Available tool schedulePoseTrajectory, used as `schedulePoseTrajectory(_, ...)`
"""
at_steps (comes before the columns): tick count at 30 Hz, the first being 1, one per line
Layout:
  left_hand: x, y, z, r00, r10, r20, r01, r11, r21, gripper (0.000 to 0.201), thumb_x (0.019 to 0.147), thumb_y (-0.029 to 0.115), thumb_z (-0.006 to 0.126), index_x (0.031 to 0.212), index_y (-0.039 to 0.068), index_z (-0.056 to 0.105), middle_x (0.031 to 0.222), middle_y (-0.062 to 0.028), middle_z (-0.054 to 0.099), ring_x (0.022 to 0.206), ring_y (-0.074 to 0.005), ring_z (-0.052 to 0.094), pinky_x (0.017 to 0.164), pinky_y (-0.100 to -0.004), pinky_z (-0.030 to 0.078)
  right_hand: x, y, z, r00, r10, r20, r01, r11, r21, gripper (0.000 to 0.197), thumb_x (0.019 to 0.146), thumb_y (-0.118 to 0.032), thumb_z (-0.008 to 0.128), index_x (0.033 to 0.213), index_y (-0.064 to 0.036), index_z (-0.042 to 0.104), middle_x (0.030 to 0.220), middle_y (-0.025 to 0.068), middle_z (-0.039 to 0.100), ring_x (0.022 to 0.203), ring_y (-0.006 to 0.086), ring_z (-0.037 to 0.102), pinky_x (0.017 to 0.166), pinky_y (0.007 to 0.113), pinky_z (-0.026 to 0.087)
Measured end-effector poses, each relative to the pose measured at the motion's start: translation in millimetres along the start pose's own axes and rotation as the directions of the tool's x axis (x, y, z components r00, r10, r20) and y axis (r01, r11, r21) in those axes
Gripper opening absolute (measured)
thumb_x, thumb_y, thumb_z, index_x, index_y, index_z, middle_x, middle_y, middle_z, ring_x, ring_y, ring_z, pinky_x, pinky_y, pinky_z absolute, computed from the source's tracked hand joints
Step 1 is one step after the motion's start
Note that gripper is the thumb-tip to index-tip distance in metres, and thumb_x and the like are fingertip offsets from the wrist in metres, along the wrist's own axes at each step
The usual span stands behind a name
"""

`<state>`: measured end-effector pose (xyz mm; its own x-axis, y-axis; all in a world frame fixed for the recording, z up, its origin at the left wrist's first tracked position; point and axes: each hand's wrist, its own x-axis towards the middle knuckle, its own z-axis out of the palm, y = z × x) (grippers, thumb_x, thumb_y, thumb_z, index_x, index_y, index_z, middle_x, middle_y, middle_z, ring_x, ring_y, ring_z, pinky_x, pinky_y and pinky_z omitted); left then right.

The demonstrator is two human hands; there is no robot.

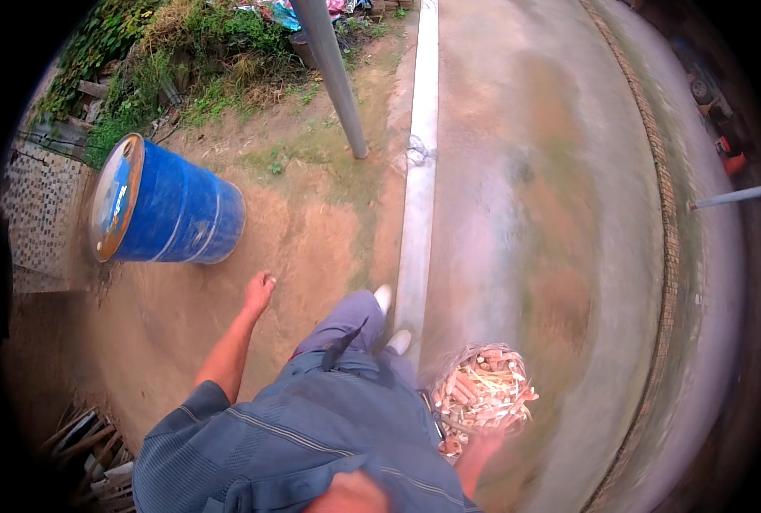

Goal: The person uses a fork tool to scoop corn cobs from a large pile and place them into a basket, then carries the basket through an outdoor area to a doorway and adjusts a hanging mat.

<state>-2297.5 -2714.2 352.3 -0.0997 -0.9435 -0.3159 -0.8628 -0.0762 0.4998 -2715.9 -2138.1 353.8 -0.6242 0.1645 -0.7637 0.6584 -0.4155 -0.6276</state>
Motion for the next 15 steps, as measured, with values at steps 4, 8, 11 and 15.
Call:
schedulePoseTrajectory(4,97,73,-16,0.993,0.039,-0.11,-0.053,0.99,-0.133,0.046,0.086,0.032,0.056,0.119,0.0,0.054,0.109,-0.0227,0.06,0.102,-0.0327,0.058,0.089,-0.0398,0.044,14,-2,81,0.99,-0.102,0.101,0.121,0.971,-0.206,0.036,0.095,-0.031,0.038,0.063,-0.0139,0.037,0.048,-0.0033,0.034,0.039,0.01,0.029,0.037,0.026,0.028)
schedulePoseTrajectory(8,215,146,-31,0.96,0.11,-0.256,-0.186,0.937,-0.296,0.047,0.088,0.03,0.054,0.123,-0.001,0.05,0.115,-0.0222,0.058,0.107,-0.0296,0.057,0.092,-0.037,0.043,17,-12,180,0.997,-0.01,-0.071,0.01,1.0,0.004,0.033,0.095,-0.03,0.039,0.065,-0.0148,0.038,0.051,-0.0039,0.035,0.039,0.0093,0.03,0.035,0.023,0.029)
schedulePoseTrajectory(11,298,222,-38,0.952,0.131,-0.276,-0.242,0.874,-0.422,0.048,0.088,0.021,0.053,0.129,-0.001,0.043,0.124,-0.0212,0.052,0.112,-0.0305,0.053,0.094,-0.0371,0.042,27,-35,227,0.999,0.035,0.006,-0.036,0.996,0.08,0.033,0.095,-0.03,0.038,0.065,-0.0153,0.038,0.051,-0.0041,0.035,0.038,0.009,0.03,0.034,0.022,0.029)
schedulePoseTrajectory(15,394,276,-74,0.886,0.182,-0.426,-0.405,0.749,-0.524,0.054,0.085,0.01,0.053,0.135,0.0,0.035,0.134,-0.0208,0.044,0.122,-0.0306,0.046,0.099,-0.0373,0.038,34,-33,322,0.995,-0.048,-0.093,0.049,0.999,0.012,0.034,0.094,-0.03,0.04,0.064,-0.0158,0.037,0.049,-0.0044,0.034,0.037,0.0084,0.03,0.033,0.021,0.028)
